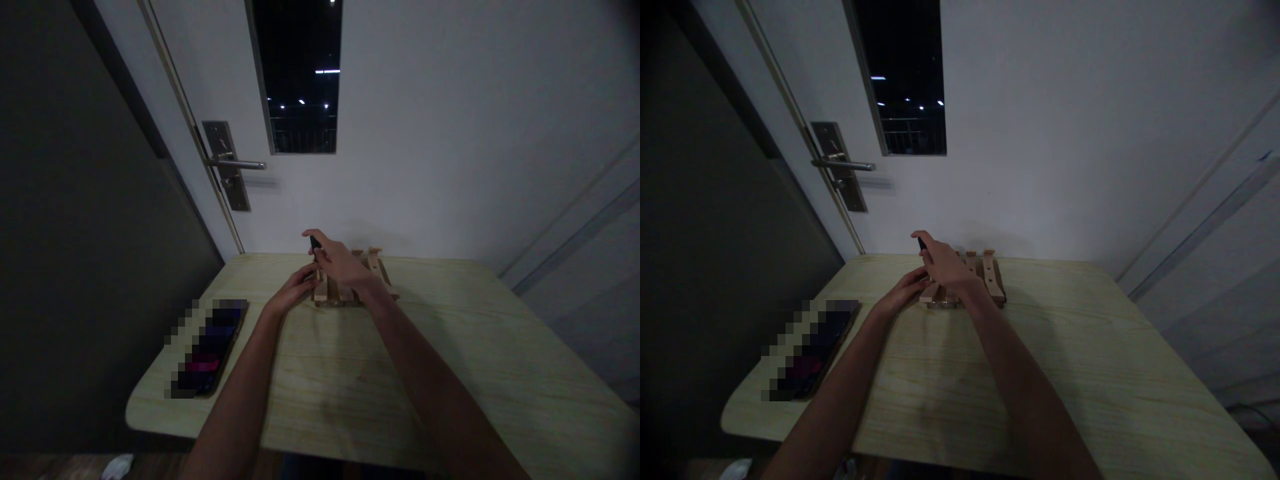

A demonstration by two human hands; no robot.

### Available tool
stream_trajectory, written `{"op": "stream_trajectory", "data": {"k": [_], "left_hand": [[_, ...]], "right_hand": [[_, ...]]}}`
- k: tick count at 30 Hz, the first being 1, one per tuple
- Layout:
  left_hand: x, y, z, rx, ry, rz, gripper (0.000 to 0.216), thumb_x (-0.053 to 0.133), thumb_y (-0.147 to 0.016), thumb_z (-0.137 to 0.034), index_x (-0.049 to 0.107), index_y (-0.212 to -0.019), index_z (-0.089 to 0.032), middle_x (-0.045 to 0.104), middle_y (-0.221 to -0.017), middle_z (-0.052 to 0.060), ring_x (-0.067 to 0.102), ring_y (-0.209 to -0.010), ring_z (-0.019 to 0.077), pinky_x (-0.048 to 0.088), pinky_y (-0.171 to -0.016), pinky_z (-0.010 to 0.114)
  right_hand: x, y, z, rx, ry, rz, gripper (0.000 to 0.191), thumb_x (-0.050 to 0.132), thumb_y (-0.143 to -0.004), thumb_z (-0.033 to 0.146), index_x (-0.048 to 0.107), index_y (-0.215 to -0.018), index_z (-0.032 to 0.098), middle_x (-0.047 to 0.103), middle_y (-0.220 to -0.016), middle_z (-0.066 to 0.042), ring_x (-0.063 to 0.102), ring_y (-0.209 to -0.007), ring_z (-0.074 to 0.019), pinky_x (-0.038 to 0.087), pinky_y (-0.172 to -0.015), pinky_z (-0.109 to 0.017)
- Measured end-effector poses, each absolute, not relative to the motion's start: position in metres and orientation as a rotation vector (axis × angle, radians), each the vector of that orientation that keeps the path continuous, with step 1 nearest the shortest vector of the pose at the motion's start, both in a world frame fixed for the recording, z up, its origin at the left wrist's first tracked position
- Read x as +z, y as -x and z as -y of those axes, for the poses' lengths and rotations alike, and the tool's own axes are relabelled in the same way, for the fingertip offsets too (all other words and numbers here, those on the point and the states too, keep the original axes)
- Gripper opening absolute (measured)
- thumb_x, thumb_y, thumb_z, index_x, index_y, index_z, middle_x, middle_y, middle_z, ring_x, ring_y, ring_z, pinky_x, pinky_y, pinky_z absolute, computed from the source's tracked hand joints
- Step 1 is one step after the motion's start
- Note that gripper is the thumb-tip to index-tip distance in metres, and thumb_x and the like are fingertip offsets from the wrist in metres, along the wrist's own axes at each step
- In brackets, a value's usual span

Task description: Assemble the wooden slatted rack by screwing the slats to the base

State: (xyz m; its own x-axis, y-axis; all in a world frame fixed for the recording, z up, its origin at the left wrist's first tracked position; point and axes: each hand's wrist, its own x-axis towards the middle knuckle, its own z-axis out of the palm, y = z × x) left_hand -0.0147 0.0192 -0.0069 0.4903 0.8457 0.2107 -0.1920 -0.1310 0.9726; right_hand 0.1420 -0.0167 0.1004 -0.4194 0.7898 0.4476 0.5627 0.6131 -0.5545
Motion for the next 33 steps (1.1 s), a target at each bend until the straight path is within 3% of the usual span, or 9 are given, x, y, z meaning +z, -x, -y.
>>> {"op": "stream_trajectory", "data": {"k": [9, 14, 20, 25, 29, 33], "left_hand": [[-0.0113, 0.0159, -0.0231, 0.992, -1.425, -0.609, 0.049, 0.069, -0.070, -0.026, 0.059, -0.118, -0.017, 0.056, -0.130, 0.010, 0.046, -0.124, 0.0287, 0.030, -0.107, 0.041], [-0.0072, 0.0159, -0.0201, 0.979, -1.433, -0.646, 0.050, 0.069, -0.071, -0.026, 0.058, -0.118, -0.017, 0.055, -0.131, 0.010, 0.045, -0.125, 0.0286, 0.030, -0.107, 0.040], [-0.0052, 0.0158, -0.0182, 0.993, -1.437, -0.674, 0.048, 0.069, -0.070, -0.027, 0.059, -0.116, -0.017, 0.058, -0.127, 0.010, 0.047, -0.123, 0.0278, 0.031, -0.106, 0.039], [-0.0110, 0.0160, -0.0226, 0.996, -1.455, -0.648, 0.048, 0.068, -0.071, -0.029, 0.059, -0.117, -0.017, 0.056, -0.129, 0.009, 0.047, -0.123, 0.0273, 0.030, -0.106, 0.039], [-0.0095, 0.0165, -0.0228, 0.992, -1.488, -0.672, 0.049, 0.069, -0.070, -0.030, 0.059, -0.116, -0.018, 0.058, -0.127, 0.008, 0.046, -0.123, 0.0272, 0.030, -0.106, 0.038], [-0.0041, 0.0157, -0.0190, 0.989, -1.490, -0.689, 0.048, 0.069, -0.070, -0.030, 0.059, -0.116, -0.017, 0.058, -0.127, 0.009, 0.047, -0.122, 0.0272, 0.032, -0.105, 0.038]], "right_hand": [[0.0982, -0.1399, 0.0128, 0.420, 0.933, 2.111, 0.041, 0.045, -0.085, 0.014, 0.050, -0.125, 0.026, 0.061, -0.118, -0.006, 0.058, -0.095, -0.0168, 0.044, -0.083, -0.031], [0.1028, -0.1398, 0.0155, 0.452, 1.032, 2.052, 0.043, 0.046, -0.084, 0.014, 0.049, -0.127, 0.020, 0.065, -0.105, -0.008, 0.059, -0.082, -0.0157, 0.046, -0.076, -0.030], [0.1060, -0.1419, 0.0162, 0.524, 0.954, 2.068, 0.043, 0.039, -0.084, 0.008, 0.051, -0.124, 0.018, 0.066, -0.102, -0.008, 0.060, -0.083, -0.0136, 0.047, -0.074, -0.027], [0.1063, -0.1413, 0.0150, 0.410, 0.965, 2.084, 0.035, 0.046, -0.084, 0.013, 0.057, -0.117, 0.020, 0.067, -0.097, -0.005, 0.060, -0.078, -0.0137, 0.047, -0.072, -0.027], [0.1033, -0.1405, 0.0118, 0.360, 1.006, 2.039, 0.028, 0.055, -0.082, 0.019, 0.061, -0.109, 0.020, 0.067, -0.095, -0.005, 0.059, -0.074, -0.0138, 0.049, -0.072, -0.028], [0.1029, -0.1398, 0.0115, 0.360, 1.012, 1.983, 0.028, 0.052, -0.083, 0.017, 0.061, -0.109, 0.019, 0.066, -0.104, -0.007, 0.060, -0.078, -0.0135, 0.050, -0.075, -0.029]]}}
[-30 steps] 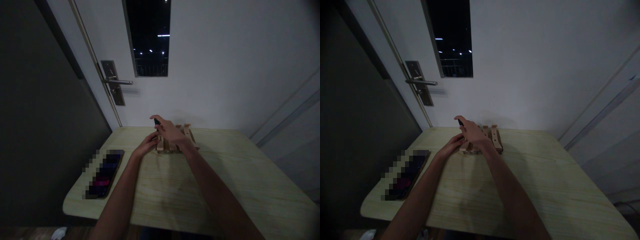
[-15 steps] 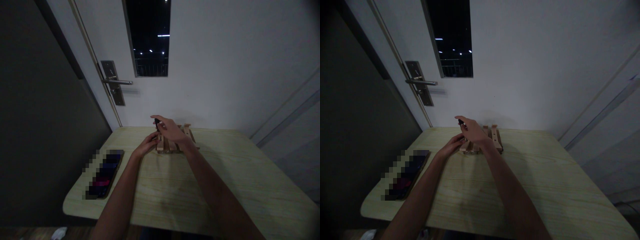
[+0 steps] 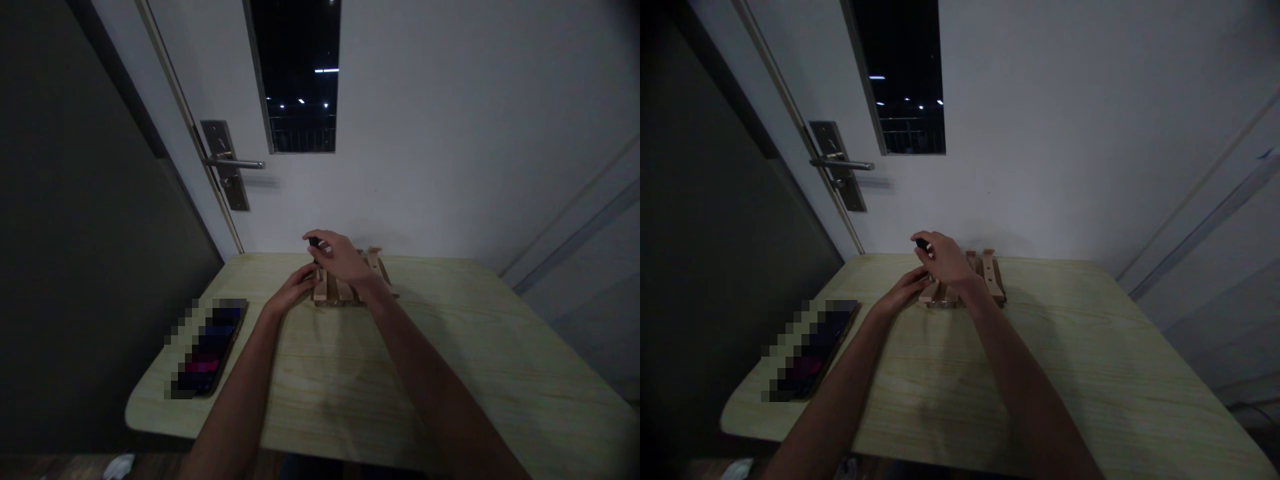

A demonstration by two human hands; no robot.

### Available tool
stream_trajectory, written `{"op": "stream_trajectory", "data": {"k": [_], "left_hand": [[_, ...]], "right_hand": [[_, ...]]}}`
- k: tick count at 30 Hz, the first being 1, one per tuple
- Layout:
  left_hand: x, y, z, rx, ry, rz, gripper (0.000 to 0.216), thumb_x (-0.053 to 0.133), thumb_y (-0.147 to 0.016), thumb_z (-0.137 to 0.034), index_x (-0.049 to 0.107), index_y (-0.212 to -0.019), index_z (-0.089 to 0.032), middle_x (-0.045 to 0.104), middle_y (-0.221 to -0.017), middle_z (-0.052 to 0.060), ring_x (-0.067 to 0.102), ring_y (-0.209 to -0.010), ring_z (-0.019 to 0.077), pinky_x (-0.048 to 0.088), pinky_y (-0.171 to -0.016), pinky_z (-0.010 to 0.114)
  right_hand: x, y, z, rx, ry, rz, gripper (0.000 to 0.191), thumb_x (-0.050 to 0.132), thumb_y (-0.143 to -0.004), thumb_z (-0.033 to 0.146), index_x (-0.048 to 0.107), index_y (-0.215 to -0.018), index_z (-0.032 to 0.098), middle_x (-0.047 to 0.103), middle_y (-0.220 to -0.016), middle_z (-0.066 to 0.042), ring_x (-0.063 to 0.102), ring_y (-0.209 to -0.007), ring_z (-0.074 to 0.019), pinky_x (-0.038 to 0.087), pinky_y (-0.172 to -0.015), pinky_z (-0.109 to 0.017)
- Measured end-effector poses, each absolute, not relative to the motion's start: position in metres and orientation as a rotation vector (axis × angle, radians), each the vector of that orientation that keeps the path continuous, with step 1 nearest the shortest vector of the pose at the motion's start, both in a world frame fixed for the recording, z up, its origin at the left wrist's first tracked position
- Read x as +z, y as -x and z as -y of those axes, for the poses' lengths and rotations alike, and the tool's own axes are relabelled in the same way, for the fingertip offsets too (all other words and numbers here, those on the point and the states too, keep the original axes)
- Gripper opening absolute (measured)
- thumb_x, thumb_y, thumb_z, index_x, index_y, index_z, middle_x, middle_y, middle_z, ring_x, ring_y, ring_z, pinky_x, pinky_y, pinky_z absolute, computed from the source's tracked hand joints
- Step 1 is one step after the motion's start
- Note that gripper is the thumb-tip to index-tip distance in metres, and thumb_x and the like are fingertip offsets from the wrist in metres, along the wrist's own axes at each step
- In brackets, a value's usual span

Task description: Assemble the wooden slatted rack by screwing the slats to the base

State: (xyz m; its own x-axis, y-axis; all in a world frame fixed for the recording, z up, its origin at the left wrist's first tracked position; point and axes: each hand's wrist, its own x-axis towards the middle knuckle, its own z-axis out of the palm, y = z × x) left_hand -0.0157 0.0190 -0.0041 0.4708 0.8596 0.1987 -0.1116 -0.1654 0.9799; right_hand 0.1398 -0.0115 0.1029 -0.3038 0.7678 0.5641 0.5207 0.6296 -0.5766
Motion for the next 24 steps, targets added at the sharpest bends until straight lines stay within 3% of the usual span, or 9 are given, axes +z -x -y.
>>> {"op": "stream_trajectory", "data": {"k": [3, 6, 17, 24], "left_hand": [[-0.0022, 0.0150, -0.0169, 0.987, -1.472, -0.675, 0.048, 0.069, -0.070, -0.030, 0.059, -0.115, -0.016, 0.059, -0.125, 0.009, 0.048, -0.120, 0.0276, 0.032, -0.104, 0.038], [-0.0033, 0.0151, -0.0171, 0.981, -1.473, -0.676, 0.048, 0.069, -0.070, -0.029, 0.059, -0.115, -0.016, 0.058, -0.126, 0.010, 0.048, -0.121, 0.0272, 0.032, -0.105, 0.038], [-0.0114, 0.0160, -0.0227, 0.979, -1.444, -0.655, 0.049, 0.068, -0.071, -0.027, 0.058, -0.118, -0.017, 0.058, -0.127, 0.009, 0.048, -0.122, 0.0269, 0.033, -0.104, 0.039], [-0.0059, 0.0158, -0.0197, 0.992, -1.469, -0.666, 0.049, 0.069, -0.070, -0.028, 0.059, -0.116, -0.016, 0.058, -0.126, 0.010, 0.049, -0.120, 0.0271, 0.032, -0.104, 0.038]], "right_hand": [[0.1038, -0.1396, 0.0124, 0.451, 0.983, 1.976, 0.033, 0.048, -0.084, 0.014, 0.059, -0.115, 0.017, 0.065, -0.110, -0.009, 0.062, -0.082, -0.0133, 0.051, -0.075, -0.028], [0.1047, -0.1400, 0.0133, 0.505, 0.988, 1.987, 0.034, 0.047, -0.084, 0.015, 0.059, -0.116, 0.017, 0.068, -0.102, -0.007, 0.063, -0.077, -0.0126, 0.051, -0.073, -0.027], [0.1063, -0.1429, 0.0133, 0.345, 1.003, 2.007, 0.025, 0.057, -0.084, 0.020, 0.065, -0.107, 0.021, 0.068, -0.100, -0.005, 0.060, -0.072, -0.0119, 0.051, -0.071, -0.028], [0.1040, -0.1421, 0.0130, 0.384, 0.955, 2.003, 0.035, 0.044, -0.085, 0.012, 0.060, -0.116, 0.018, 0.065, -0.111, -0.008, 0.061, -0.090, -0.0142, 0.050, -0.080, -0.030]]}}
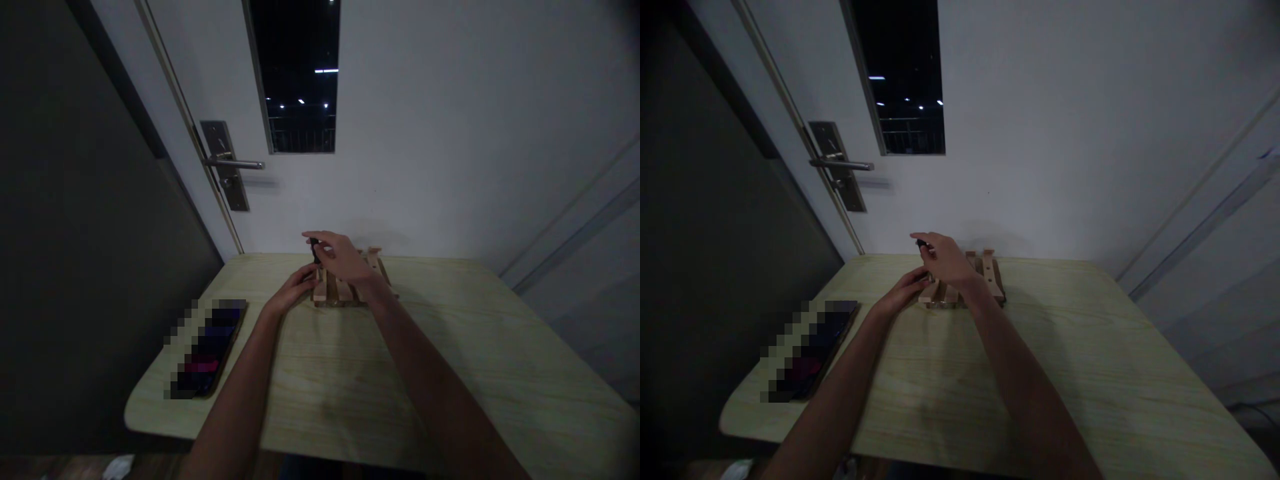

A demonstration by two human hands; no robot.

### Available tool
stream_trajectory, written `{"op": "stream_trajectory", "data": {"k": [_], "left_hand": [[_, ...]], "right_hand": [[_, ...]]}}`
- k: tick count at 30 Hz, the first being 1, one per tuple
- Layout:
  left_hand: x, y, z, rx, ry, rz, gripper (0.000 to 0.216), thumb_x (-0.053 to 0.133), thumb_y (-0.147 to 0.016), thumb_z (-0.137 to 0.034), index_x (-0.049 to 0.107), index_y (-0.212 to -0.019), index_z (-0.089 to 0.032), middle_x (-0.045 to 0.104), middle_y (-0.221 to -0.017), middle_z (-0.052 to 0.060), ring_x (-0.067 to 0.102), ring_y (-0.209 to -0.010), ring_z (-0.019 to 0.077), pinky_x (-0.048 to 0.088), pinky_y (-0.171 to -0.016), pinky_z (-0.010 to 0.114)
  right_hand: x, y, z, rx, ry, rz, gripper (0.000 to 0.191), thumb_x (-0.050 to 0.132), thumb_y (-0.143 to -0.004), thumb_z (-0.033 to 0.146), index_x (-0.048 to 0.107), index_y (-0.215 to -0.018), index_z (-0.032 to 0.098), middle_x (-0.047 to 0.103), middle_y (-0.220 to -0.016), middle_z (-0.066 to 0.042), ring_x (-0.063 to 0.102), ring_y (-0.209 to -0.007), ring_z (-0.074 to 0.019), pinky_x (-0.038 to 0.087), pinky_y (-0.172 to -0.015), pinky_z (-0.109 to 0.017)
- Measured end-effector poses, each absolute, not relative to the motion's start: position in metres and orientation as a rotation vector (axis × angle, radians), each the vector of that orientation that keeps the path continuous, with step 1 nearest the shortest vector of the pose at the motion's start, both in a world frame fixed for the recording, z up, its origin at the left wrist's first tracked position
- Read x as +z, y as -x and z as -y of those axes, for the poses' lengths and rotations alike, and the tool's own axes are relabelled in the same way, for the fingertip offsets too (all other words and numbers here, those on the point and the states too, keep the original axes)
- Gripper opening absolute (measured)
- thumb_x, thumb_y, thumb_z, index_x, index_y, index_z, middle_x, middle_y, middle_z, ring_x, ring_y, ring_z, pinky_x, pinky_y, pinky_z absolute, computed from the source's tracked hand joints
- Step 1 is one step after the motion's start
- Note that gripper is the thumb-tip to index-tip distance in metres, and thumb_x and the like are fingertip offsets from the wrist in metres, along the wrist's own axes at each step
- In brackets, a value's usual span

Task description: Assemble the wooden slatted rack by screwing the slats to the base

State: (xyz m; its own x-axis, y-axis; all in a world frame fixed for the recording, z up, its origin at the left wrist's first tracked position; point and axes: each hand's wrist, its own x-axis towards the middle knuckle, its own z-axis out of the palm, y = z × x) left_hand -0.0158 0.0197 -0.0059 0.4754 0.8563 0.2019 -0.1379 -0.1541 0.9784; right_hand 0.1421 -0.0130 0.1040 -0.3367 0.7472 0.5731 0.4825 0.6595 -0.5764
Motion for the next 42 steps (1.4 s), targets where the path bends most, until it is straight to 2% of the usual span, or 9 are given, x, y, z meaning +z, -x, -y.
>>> {"op": "stream_trajectory", "data": {"k": [6, 9, 12, 15, 18, 25, 31, 37, 42], "left_hand": [[-0.005, 0.017, -0.019, 0.986, -1.481, -0.705, 0.048, 0.069, -0.070, -0.031, 0.060, -0.114, -0.017, 0.060, -0.123, 0.009, 0.049, -0.119, 0.0268, 0.033, -0.103, 0.038], [-0.006, 0.017, -0.019, 0.984, -1.489, -0.715, 0.048, 0.069, -0.070, -0.032, 0.060, -0.115, -0.018, 0.059, -0.124, 0.008, 0.049, -0.120, 0.0269, 0.033, -0.104, 0.038], [-0.008, 0.017, -0.021, 0.991, -1.504, -0.720, 0.048, 0.068, -0.070, -0.032, 0.059, -0.116, -0.018, 0.058, -0.126, 0.009, 0.048, -0.121, 0.0270, 0.031, -0.105, 0.038], [-0.009, 0.018, -0.022, 0.990, -1.520, -0.718, 0.048, 0.068, -0.071, -0.032, 0.059, -0.116, -0.018, 0.057, -0.127, 0.009, 0.047, -0.122, 0.0268, 0.031, -0.106, 0.038], [-0.009, 0.018, -0.022, 1.000, -1.520, -0.705, 0.049, 0.068, -0.071, -0.032, 0.058, -0.117, -0.017, 0.057, -0.128, 0.010, 0.048, -0.122, 0.0267, 0.031, -0.105, 0.038], [-0.009, 0.017, -0.021, 0.994, -1.482, -0.722, 0.049, 0.069, -0.070, -0.031, 0.059, -0.116, -0.018, 0.059, -0.125, 0.009, 0.048, -0.121, 0.0266, 0.032, -0.105, 0.038], [-0.008, 0.016, -0.020, 0.987, -1.463, -0.705, 0.050, 0.069, -0.070, -0.030, 0.058, -0.117, -0.017, 0.057, -0.128, 0.009, 0.046, -0.123, 0.0277, 0.031, -0.105, 0.039], [0.001, 0.015, -0.015, 0.992, -1.466, -0.713, 0.049, 0.070, -0.069, -0.028, 0.060, -0.115, -0.015, 0.059, -0.125, 0.010, 0.048, -0.120, 0.0276, 0.032, -0.105, 0.039], [-0.001, 0.015, -0.016, 0.990, -1.464, -0.713, 0.046, 0.069, -0.070, -0.029, 0.059, -0.113, -0.015, 0.058, -0.125, 0.010, 0.049, -0.118, 0.0262, 0.032, -0.104, 0.039]], "right_hand": [[0.107, -0.143, 0.013, 0.323, 0.948, 2.046, 0.025, 0.052, -0.084, 0.016, 0.063, -0.106, 0.021, 0.067, -0.097, -0.003, 0.061, -0.074, -0.0122, 0.049, -0.073, -0.027], [0.106, -0.144, 0.011, 0.245, 0.955, 2.051, 0.018, 0.059, -0.082, 0.020, 0.065, -0.099, 0.020, 0.067, -0.093, -0.004, 0.060, -0.075, -0.0135, 0.049, -0.075, -0.029], [0.104, -0.145, 0.009, 0.232, 0.985, 2.040, 0.023, 0.061, -0.082, 0.023, 0.065, -0.104, 0.018, 0.068, -0.094, -0.006, 0.061, -0.075, -0.0144, 0.049, -0.076, -0.031], [0.104, -0.144, 0.010, 0.262, 1.024, 2.031, 0.031, 0.058, -0.084, 0.026, 0.062, -0.114, 0.019, 0.068, -0.105, -0.009, 0.063, -0.080, -0.0156, 0.050, -0.080, -0.033], [0.106, -0.142, 0.013, 0.302, 1.039, 2.021, 0.032, 0.051, -0.086, 0.021, 0.060, -0.117, 0.019, 0.066, -0.113, -0.009, 0.064, -0.087, -0.0162, 0.050, -0.084, -0.033], [0.111, -0.144, 0.017, 0.348, 1.032, 2.011, 0.028, 0.055, -0.082, 0.016, 0.061, -0.108, 0.020, 0.067, -0.086, -0.003, 0.061, -0.073, -0.0135, 0.050, -0.069, -0.027], [0.110, -0.144, 0.015, 0.195, 1.024, 2.073, 0.024, 0.052, -0.084, 0.015, 0.064, -0.105, 0.017, 0.063, -0.091, -0.007, 0.058, -0.077, -0.0146, 0.048, -0.076, -0.030], [0.106, -0.144, 0.015, 0.364, 1.004, 2.065, 0.044, 0.044, -0.079, 0.005, 0.057, -0.118, 0.021, 0.063, -0.112, -0.007, 0.061, -0.090, -0.0150, 0.049, -0.081, -0.030], [0.103, -0.145, 0.014, 0.431, 0.948, 2.151, 0.051, 0.040, -0.078, 0.002, 0.053, -0.122, 0.024, 0.065, -0.108, -0.004, 0.062, -0.086, -0.0138, 0.049, -0.078, -0.028]]}}
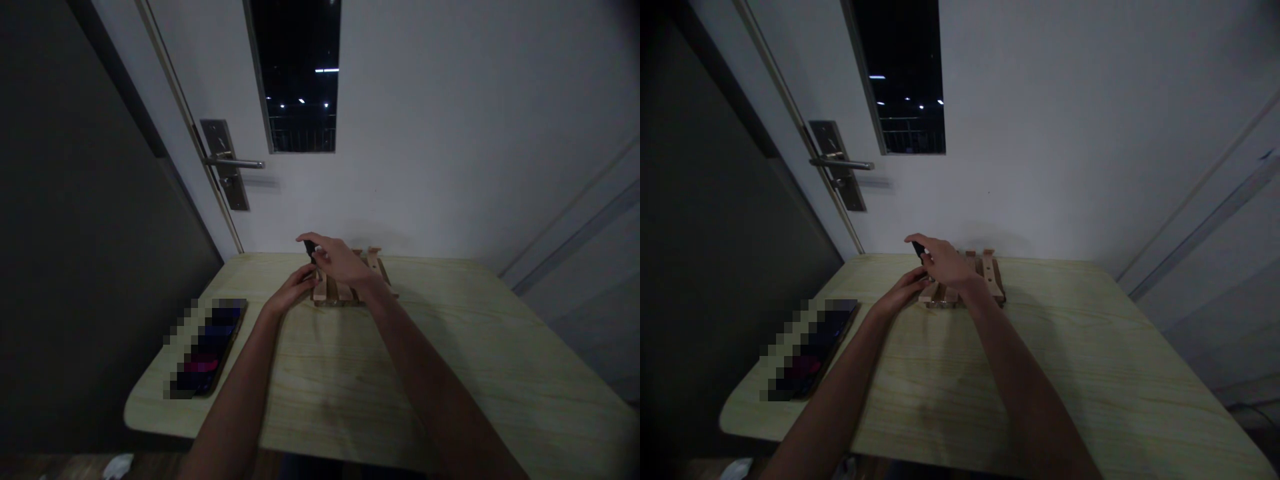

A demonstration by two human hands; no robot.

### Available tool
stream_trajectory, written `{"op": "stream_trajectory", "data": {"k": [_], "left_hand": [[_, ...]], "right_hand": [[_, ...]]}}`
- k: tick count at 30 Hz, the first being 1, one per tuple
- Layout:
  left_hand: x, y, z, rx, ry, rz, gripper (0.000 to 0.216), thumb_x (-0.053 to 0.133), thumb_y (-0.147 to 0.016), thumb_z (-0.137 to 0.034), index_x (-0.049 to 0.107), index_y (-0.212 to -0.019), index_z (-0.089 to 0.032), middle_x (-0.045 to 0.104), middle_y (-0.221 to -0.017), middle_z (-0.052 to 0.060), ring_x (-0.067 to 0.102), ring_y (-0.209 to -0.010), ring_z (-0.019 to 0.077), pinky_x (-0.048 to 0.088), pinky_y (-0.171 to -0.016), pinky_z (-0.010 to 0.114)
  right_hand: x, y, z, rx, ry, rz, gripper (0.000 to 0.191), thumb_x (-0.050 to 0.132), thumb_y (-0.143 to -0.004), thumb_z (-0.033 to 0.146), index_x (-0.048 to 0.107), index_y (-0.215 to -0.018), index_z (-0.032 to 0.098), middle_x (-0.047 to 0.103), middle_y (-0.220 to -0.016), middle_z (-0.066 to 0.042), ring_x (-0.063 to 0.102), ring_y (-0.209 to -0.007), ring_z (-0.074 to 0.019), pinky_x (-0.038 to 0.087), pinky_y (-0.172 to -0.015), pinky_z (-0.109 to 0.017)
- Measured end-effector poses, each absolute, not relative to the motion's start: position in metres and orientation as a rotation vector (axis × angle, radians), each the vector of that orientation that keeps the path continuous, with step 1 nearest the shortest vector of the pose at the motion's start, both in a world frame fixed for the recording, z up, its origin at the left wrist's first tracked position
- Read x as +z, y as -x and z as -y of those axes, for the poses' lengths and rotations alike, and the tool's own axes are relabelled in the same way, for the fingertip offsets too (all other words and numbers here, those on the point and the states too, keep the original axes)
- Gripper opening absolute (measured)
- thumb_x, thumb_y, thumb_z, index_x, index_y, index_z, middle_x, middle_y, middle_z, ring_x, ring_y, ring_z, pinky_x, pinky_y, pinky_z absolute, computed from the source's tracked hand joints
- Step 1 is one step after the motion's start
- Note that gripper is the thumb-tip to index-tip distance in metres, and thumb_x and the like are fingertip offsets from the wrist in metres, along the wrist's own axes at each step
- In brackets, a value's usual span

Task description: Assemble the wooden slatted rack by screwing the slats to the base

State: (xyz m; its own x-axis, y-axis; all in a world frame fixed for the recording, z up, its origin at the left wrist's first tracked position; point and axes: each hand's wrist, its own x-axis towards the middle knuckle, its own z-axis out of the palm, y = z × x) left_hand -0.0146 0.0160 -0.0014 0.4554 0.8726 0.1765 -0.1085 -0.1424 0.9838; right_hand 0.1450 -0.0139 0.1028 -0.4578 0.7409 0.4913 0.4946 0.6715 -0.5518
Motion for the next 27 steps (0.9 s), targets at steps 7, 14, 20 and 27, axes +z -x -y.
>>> {"op": "stream_trajectory", "data": {"k": [7, 14, 20, 27], "left_hand": [[0.0008, 0.0144, -0.0148, 1.000, -1.465, -0.690, 0.046, 0.070, -0.068, -0.029, 0.062, -0.112, -0.017, 0.060, -0.123, 0.009, 0.048, -0.120, 0.0275, 0.031, -0.105, 0.039], [0.0021, 0.0148, -0.0145, 0.990, -1.489, -0.690, 0.048, 0.069, -0.070, -0.028, 0.060, -0.116, -0.016, 0.057, -0.127, 0.010, 0.046, -0.123, 0.0280, 0.030, -0.106, 0.040], [-0.0058, 0.0151, -0.0191, 1.010, -1.461, -0.667, 0.051, 0.069, -0.069, -0.029, 0.059, -0.117, -0.017, 0.058, -0.127, 0.010, 0.048, -0.122, 0.0276, 0.032, -0.105, 0.040], [0.0000, 0.0164, -0.0156, 1.006, -1.503, -0.719, 0.047, 0.069, -0.070, -0.029, 0.061, -0.114, -0.016, 0.058, -0.127, 0.009, 0.044, -0.124, 0.0279, 0.029, -0.107, 0.040]], "right_hand": [[0.1047, -0.1440, 0.0162, 0.342, 0.983, 2.151, 0.049, 0.050, -0.079, 0.007, 0.049, -0.123, 0.027, 0.062, -0.104, -0.003, 0.058, -0.084, -0.0146, 0.047, -0.077, -0.030], [0.1033, -0.1439, 0.0128, 0.217, 1.063, 2.117, 0.035, 0.051, -0.081, 0.011, 0.056, -0.114, 0.021, 0.062, -0.101, -0.007, 0.057, -0.082, -0.0154, 0.046, -0.078, -0.031], [0.1070, -0.1454, 0.0151, 0.329, 1.045, 2.116, 0.042, 0.045, -0.081, 0.006, 0.053, -0.118, 0.022, 0.064, -0.104, -0.005, 0.060, -0.080, -0.0144, 0.047, -0.074, -0.028], [0.1084, -0.1454, 0.0175, 0.143, 1.157, 2.161, 0.023, 0.055, -0.083, 0.020, 0.060, -0.105, 0.024, 0.062, -0.095, -0.005, 0.058, -0.081, -0.0162, 0.045, -0.075, -0.030]]}}
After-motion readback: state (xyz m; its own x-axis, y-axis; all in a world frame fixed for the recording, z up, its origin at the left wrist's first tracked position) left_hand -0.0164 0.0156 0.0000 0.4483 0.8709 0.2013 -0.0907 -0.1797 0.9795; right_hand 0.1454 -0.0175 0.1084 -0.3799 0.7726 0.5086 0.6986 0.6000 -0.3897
